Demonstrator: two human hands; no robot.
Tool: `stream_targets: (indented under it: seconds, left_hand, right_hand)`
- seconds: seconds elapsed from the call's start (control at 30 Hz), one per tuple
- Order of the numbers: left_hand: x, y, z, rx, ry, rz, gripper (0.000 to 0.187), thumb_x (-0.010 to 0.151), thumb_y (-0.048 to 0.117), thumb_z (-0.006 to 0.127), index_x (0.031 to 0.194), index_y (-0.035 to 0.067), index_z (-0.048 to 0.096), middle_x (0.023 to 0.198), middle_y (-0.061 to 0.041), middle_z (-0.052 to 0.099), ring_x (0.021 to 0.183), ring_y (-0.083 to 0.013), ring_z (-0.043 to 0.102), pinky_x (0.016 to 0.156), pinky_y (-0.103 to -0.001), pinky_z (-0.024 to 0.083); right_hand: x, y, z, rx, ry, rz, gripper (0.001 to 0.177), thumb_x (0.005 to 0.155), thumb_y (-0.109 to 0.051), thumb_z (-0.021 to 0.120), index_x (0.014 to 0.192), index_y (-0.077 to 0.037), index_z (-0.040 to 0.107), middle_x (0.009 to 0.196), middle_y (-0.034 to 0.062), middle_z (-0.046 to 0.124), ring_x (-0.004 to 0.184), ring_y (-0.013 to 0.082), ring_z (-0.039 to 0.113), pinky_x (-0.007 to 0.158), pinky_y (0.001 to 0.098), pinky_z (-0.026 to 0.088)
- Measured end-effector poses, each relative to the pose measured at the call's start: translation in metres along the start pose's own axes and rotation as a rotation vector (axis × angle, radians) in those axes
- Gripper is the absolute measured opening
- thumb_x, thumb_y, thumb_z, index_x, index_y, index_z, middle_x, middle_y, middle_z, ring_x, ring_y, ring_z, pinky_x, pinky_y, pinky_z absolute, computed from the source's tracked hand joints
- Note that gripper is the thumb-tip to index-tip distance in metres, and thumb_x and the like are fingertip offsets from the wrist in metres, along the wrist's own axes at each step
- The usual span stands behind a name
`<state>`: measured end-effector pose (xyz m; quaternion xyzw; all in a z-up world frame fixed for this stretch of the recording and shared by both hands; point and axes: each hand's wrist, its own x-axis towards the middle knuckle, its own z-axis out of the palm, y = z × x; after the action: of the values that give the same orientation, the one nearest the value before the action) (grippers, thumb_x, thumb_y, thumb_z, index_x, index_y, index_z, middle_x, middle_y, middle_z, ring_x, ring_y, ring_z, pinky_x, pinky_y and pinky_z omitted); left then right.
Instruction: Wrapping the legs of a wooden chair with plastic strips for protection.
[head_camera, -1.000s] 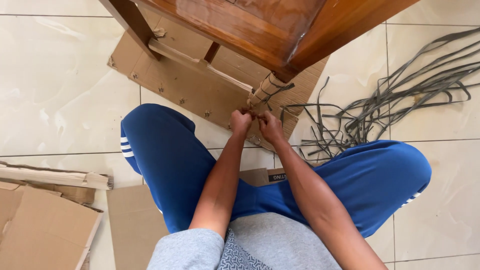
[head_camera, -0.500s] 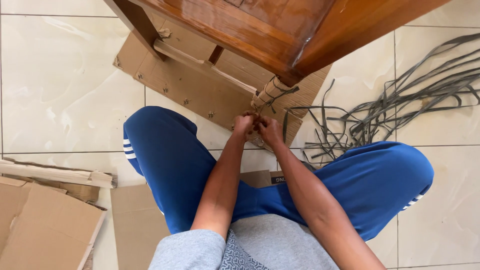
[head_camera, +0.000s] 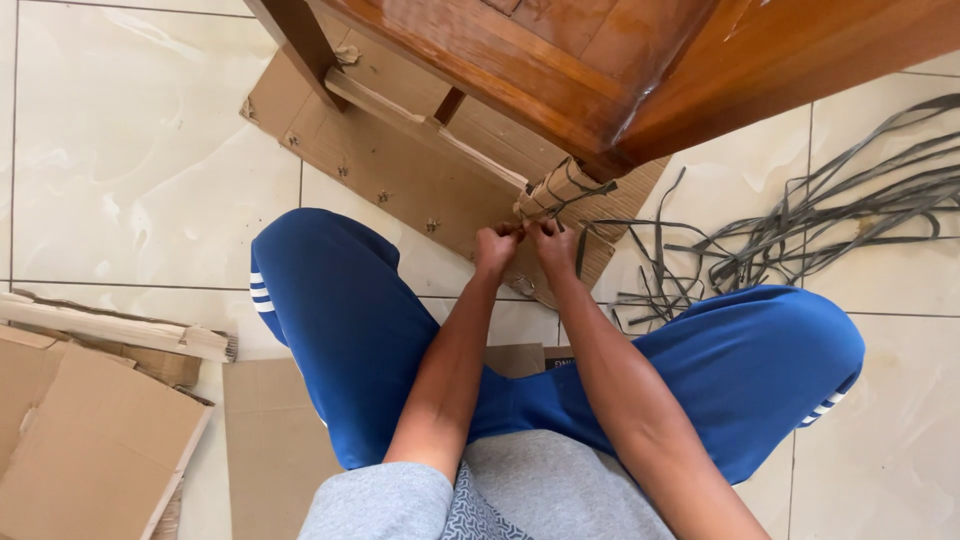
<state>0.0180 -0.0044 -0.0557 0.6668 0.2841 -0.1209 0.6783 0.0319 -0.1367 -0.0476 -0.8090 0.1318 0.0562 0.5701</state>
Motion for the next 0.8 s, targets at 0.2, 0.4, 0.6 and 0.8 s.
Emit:
stream_targets:
  seconds: [0.2, 0.4, 0.6, 0.8]
  left_hand:
    - [-0.021, 0.017, -0.006, 0.051, -0.012, -0.027, 0.021, 0.086, 0.019, 0.076, 0.097, 0.002, 0.081, 0.086, -0.012, 0.08, 0.075, -0.0166, 0.071, 0.071, -0.034, 0.054]
    - [-0.009, -0.007, -0.005, 0.036, 0.003, 0.073, 0.02, 0.084, 0.013, 0.073, 0.099, 0.004, 0.083, 0.086, -0.008, 0.081, 0.075, -0.0146, 0.072, 0.07, -0.033, 0.055]
    - [0.001, -0.008, -0.001, -0.096, 0.051, 0.063, 0.013, 0.086, 0.013, 0.073, 0.097, 0.007, 0.076, 0.085, -0.007, 0.079, 0.077, -0.0172, 0.075, 0.07, -0.034, 0.058]
    - [-0.026, 0.032, -0.009, 0.316, 0.12, 0.115, 0.02, 0.087, 0.027, 0.076, 0.097, 0.01, 0.081, 0.088, -0.015, 0.078, 0.081, -0.0286, 0.076, 0.075, -0.039, 0.057]
  right_hand:
    - [0.0, -0.018, 0.01, 0.383, -0.056, 0.463, 0.025, 0.083, -0.025, 0.086, 0.098, -0.013, 0.071, 0.072, -0.0052, 0.057, 0.061, 0.0087, 0.049, 0.055, 0.0284, 0.039]
    - [0.001, -0.003, 0.021, 0.467, -0.011, 0.423, 0.017, 0.086, -0.021, 0.082, 0.094, -0.015, 0.068, 0.075, -0.0041, 0.064, 0.061, 0.0086, 0.052, 0.056, 0.0272, 0.041]
    - [0.003, 0.007, 0.021, 0.421, -0.079, 0.298, 0.011, 0.089, -0.018, 0.08, 0.094, -0.011, 0.073, 0.077, -0.0014, 0.066, 0.063, 0.0101, 0.054, 0.057, 0.0288, 0.042]
    - [-0.012, -0.032, 0.001, -0.272, -0.018, -0.063, 0.022, 0.09, -0.028, 0.079, 0.101, -0.009, 0.078, 0.094, 0.0099, 0.075, 0.087, 0.0256, 0.071, 0.078, 0.0392, 0.054]
